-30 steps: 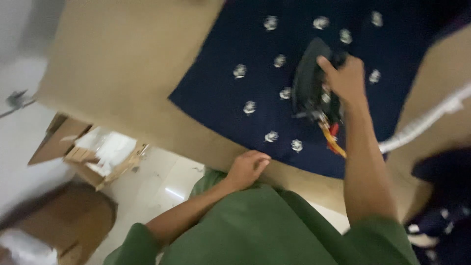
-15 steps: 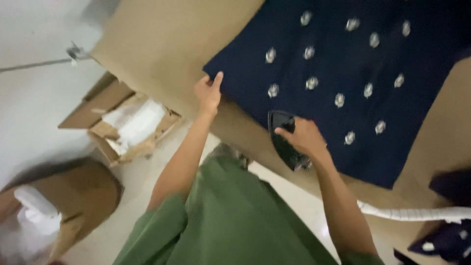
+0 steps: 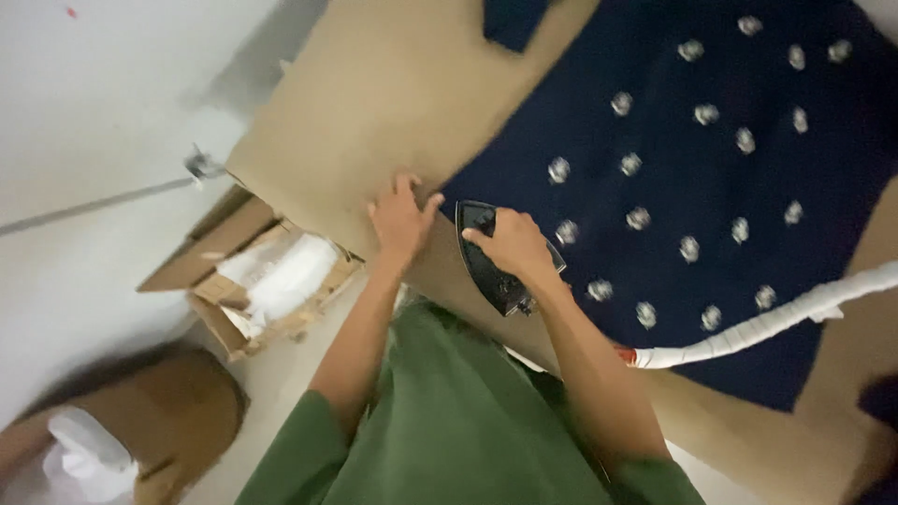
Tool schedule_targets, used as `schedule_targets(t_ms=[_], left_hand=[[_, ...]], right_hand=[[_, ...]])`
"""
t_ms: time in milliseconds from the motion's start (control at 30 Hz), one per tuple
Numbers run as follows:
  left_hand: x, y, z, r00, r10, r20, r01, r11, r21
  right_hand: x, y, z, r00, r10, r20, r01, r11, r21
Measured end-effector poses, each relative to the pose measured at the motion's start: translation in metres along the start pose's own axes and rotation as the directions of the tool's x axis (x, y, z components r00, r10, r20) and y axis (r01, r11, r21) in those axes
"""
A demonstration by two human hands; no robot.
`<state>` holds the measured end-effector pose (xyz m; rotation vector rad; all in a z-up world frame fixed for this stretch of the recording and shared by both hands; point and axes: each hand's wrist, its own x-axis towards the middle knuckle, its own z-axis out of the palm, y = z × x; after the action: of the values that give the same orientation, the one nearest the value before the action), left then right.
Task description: Ironing a dark blue patterned shirt on an ironing board using a steam iron.
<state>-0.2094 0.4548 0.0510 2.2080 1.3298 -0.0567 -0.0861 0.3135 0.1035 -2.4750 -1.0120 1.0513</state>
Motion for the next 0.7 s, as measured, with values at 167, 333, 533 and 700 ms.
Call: schedule_targets(t_ms=[167,333,533,700], left_hand=[[0.082,-0.032,0.009,0.998,0.050,0.034,-0.040,0.967,-0.250],[0.181,0.052,0.005,0.939,0.265,0.221,-0.162,0.905,-0.393],[0.284,0.264,0.063,0.710,0.631,0.312,-0.525,0.770,-0.362],[0.403,0.362,0.127,0.834,0.548,0.069,-0.508,0.810,-0.294]], right_hand=[[0.042,-0.064,-0.009,0.997,0.035,0.076,-0.034,0.999,-0.011],[0.047,-0.082,-0.018,0.992,0.042,0.115,-0.044,0.999,0.010],[0.062,-0.071,0.007,0.962,0.190,0.196,-0.170,0.979,-0.116],[0.081,-0.087,-0.030,0.771,0.267,0.577,-0.310,0.950,-0.026]])
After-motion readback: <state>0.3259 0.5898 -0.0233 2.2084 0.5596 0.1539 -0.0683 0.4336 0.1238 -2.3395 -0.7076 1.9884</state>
